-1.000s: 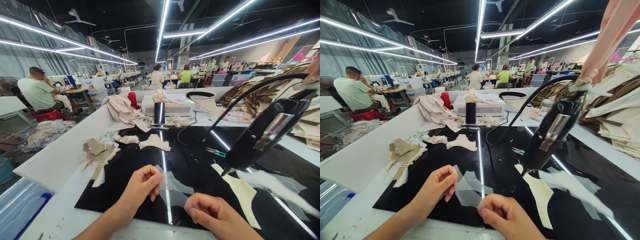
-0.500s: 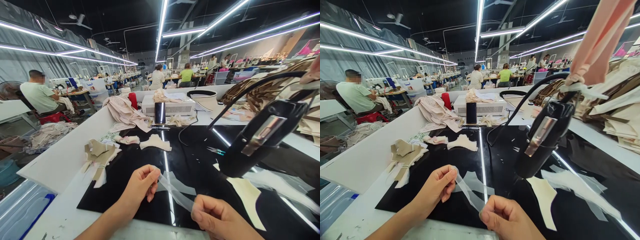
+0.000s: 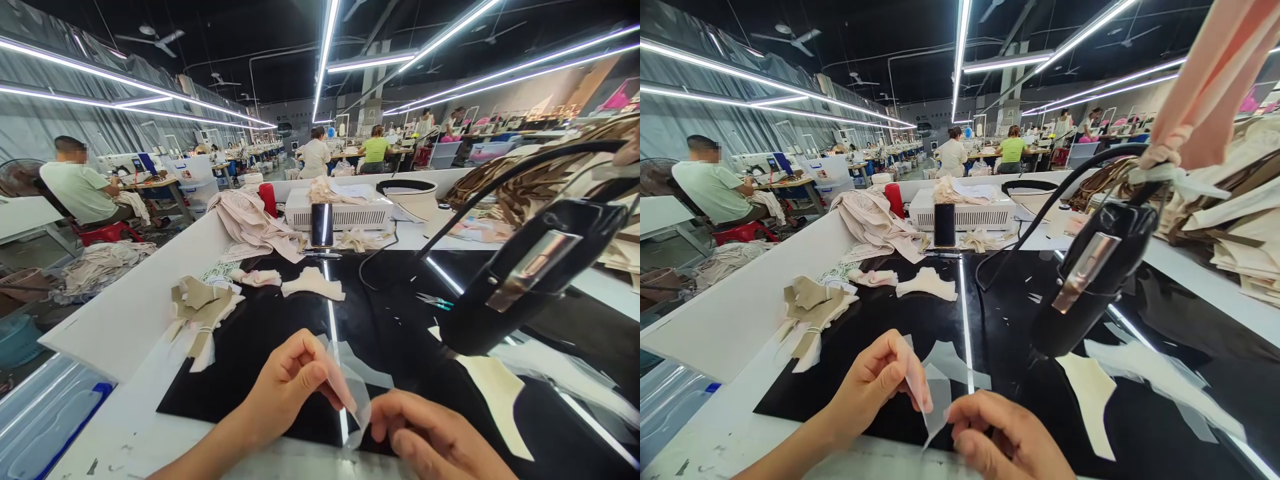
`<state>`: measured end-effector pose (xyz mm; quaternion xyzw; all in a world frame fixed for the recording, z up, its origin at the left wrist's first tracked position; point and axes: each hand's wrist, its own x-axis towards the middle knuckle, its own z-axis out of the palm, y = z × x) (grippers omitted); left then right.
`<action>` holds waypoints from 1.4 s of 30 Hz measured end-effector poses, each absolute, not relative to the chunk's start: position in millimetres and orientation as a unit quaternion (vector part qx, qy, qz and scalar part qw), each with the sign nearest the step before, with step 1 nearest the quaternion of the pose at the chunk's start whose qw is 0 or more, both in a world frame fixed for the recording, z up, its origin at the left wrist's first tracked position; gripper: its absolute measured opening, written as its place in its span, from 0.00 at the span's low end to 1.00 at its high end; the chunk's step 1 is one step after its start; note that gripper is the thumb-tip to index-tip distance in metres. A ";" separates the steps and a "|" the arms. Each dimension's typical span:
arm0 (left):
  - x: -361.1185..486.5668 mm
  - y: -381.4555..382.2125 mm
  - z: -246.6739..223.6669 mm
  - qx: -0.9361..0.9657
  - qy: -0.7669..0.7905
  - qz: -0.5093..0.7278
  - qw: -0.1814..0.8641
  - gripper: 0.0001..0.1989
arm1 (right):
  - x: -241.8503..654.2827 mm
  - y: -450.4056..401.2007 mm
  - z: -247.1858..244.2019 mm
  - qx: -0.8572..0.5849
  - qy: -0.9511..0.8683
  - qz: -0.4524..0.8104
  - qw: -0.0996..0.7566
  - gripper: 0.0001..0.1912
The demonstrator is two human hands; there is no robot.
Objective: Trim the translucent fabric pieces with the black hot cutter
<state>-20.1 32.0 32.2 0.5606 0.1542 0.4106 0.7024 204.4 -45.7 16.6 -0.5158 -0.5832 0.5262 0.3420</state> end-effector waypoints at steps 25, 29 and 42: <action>-10.7 33.8 24.2 0.535 0.309 0.286 0.732 0.23 | 185.4 -19.1 22.8 -0.543 -0.605 0.429 0.394 0.18; -9.1 36.8 22.5 0.541 0.344 0.295 0.708 0.22 | 187.9 -20.4 14.9 -0.566 -0.585 0.415 0.407 0.17; -10.8 53.0 26.5 0.704 0.445 0.276 0.479 0.07 | 203.8 -9.4 2.7 -0.569 -0.710 0.173 0.377 0.09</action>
